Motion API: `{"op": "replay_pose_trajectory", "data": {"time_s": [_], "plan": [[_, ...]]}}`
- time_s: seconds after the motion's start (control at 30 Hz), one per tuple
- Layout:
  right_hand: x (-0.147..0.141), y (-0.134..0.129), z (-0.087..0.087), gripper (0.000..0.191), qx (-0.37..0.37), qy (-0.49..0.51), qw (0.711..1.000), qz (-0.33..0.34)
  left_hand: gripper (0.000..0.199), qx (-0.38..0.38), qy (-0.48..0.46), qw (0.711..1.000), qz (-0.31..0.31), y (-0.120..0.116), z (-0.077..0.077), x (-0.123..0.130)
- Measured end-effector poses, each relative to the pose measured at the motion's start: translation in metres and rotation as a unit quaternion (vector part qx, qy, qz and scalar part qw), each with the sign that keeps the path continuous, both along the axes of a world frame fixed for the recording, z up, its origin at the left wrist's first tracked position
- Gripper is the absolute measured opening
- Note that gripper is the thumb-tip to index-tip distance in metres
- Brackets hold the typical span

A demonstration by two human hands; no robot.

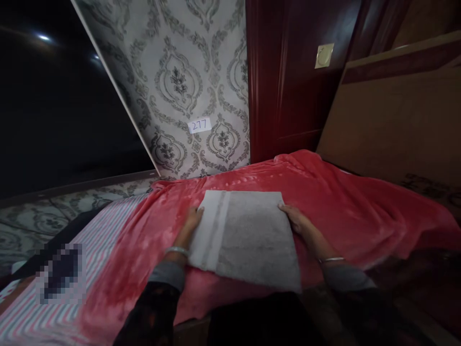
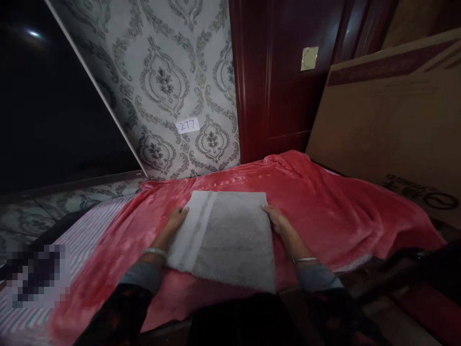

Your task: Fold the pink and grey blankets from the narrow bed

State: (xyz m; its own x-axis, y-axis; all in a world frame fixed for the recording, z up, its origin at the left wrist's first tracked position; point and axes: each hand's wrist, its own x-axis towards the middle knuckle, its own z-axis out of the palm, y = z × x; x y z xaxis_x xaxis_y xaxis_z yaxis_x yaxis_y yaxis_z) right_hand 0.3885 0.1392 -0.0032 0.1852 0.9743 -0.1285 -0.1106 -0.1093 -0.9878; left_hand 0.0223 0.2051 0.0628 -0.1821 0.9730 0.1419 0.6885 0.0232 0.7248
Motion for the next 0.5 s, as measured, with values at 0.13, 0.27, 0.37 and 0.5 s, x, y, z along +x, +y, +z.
{"op": "replay_pose_trajectory", "data": {"time_s": [0.13, 0.27, 0.37, 0.5], "plan": [[0.001, 0.0, -0.013, 0.025, -0.03, 0.03, 0.999, -0.012, 0.03, -0.032, 0.056, 0.998, 0.015, 0.003, -0.024, -0.002], [0.001, 0.0, -0.014, 0.033, -0.02, 0.045, 0.999, -0.017, 0.033, -0.031, 0.088, 0.995, 0.019, 0.007, -0.026, -0.006], [-0.002, -0.002, -0.016, 0.041, -0.015, 0.048, 0.998, -0.024, 0.033, -0.018, 0.092, 0.995, 0.026, 0.007, -0.029, -0.007], [-0.003, -0.001, -0.017, 0.044, 0.001, 0.015, 0.999, -0.033, 0.029, -0.012, 0.051, 0.998, 0.02, 0.008, -0.034, -0.01]]}}
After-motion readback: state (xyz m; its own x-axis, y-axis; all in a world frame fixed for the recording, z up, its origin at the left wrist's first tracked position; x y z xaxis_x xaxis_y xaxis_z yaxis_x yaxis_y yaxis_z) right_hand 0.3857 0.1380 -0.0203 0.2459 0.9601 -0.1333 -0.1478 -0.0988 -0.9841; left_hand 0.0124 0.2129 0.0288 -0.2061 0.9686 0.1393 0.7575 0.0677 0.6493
